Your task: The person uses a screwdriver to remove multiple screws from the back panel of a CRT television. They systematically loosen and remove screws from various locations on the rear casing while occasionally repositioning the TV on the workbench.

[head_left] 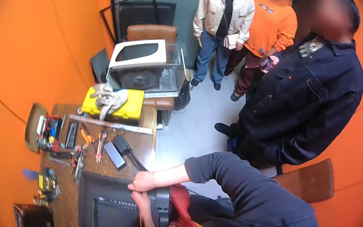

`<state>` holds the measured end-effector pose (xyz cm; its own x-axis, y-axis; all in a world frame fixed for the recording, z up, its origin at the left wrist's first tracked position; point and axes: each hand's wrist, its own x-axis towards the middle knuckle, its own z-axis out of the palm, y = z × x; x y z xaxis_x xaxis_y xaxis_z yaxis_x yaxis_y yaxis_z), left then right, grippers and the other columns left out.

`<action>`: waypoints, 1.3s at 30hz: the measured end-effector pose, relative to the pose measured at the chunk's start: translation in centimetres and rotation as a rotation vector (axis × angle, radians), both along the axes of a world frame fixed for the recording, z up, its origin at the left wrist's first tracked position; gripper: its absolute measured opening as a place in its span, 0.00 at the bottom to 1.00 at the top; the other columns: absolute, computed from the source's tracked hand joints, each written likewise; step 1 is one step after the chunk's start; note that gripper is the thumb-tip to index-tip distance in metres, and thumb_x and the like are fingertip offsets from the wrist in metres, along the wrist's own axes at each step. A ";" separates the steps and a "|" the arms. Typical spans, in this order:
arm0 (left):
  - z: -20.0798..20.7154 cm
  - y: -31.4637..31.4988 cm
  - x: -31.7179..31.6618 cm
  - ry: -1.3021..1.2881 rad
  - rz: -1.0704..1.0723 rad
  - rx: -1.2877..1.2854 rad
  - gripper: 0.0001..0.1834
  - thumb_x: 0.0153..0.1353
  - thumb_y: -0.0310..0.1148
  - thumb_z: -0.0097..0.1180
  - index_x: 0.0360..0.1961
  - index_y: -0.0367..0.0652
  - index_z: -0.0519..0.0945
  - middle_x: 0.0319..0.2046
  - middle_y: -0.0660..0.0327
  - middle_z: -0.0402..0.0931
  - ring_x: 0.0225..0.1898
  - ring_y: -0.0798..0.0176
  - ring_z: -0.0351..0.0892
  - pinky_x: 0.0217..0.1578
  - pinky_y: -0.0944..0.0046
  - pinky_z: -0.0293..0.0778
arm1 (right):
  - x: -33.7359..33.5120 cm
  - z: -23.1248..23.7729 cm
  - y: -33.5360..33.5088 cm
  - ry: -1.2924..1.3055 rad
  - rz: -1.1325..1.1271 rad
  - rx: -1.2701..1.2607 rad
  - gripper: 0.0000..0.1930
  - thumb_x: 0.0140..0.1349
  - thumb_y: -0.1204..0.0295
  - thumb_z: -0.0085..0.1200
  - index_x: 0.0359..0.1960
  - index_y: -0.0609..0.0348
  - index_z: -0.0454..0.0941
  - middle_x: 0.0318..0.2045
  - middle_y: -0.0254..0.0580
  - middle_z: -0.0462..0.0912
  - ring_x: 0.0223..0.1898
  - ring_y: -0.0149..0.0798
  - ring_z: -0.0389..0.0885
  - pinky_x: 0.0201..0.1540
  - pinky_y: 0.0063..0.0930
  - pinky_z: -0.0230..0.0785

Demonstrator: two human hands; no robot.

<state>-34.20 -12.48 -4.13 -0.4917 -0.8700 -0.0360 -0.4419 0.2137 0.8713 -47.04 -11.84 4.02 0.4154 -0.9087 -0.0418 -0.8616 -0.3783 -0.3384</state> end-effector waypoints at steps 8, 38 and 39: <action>0.8 0.4 -1.1 0.100 -0.022 -0.144 0.06 0.44 0.21 0.53 0.26 0.38 0.78 0.28 0.52 0.76 0.35 0.49 0.74 0.39 0.56 0.70 | -0.5 2.3 2.7 0.033 -0.562 0.208 0.10 0.52 0.67 0.51 0.31 0.60 0.77 0.26 0.53 0.79 0.31 0.52 0.80 0.33 0.40 0.73; 3.4 3.7 -2.8 -0.018 0.361 -0.195 0.14 0.47 0.28 0.59 0.37 0.42 0.77 0.29 0.63 0.70 0.36 0.59 0.70 0.37 0.59 0.64 | -0.3 5.0 2.4 -0.029 -0.443 0.236 0.08 0.55 0.75 0.55 0.35 0.65 0.75 0.26 0.49 0.78 0.27 0.47 0.80 0.30 0.34 0.71; 3.7 4.0 -2.9 -0.006 0.402 -0.176 0.15 0.47 0.28 0.59 0.39 0.42 0.77 0.29 0.63 0.70 0.36 0.59 0.70 0.36 0.60 0.64 | -0.3 5.1 2.4 -0.014 -0.351 0.212 0.07 0.55 0.76 0.55 0.35 0.65 0.75 0.27 0.49 0.78 0.28 0.47 0.81 0.30 0.34 0.72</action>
